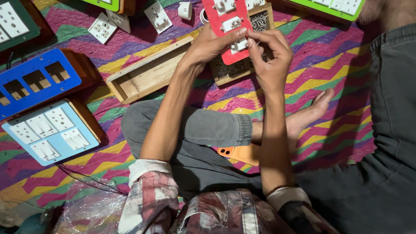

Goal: The person sits cross-legged on a floor mat assembling electrical switch and socket panels. They fit white switch and socket modules into a red plastic frame, pick small screws from a wooden compartment box, and thread the screws by hand to secure the modules, working on one panel at a time.

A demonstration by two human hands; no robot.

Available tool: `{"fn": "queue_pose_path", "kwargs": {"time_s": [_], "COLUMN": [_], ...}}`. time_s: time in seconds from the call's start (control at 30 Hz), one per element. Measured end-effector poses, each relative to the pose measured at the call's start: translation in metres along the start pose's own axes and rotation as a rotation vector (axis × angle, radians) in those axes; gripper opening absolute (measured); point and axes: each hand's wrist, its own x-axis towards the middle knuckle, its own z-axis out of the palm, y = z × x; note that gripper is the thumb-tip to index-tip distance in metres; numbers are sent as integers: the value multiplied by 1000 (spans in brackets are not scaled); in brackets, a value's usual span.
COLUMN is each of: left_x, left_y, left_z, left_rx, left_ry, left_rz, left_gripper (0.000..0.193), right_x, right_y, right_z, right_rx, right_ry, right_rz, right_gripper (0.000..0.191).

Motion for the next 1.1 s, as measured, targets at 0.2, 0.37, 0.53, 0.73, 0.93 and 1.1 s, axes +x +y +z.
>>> {"fn": "queue_pose_path", "kwargs": {"time_s": [0.2,0.37,0.53,0.73,0.93,1.1], "left_x": [3,3,2,2,3,2], "left_y": [-2,-4,-3,-2,-1,3], "left_z": [-1,-1,-1,1,2,3], "left_rx": [-16,16,-55,-95,-66,-90], "left_ry": [-25,-12,-39,-45,-44,-44], "left_rz": [-7,-25,-28,-15,-39,-11], "left_gripper": [33,35,38,41,40,40], "right_x": [1,1,-1,-9,-14,-16], "right_y": [-1,1,3,2,2,4], "right_z": [-3,-7,-4,11,16,17], "right_rx": [-41,-82,-17,99,113,180], "right_ry": [-42,-63,-41,46,101,126], "right_rz": [38,6,62,44,113,141], "right_gripper": [16,14,12,12,12,14]}}
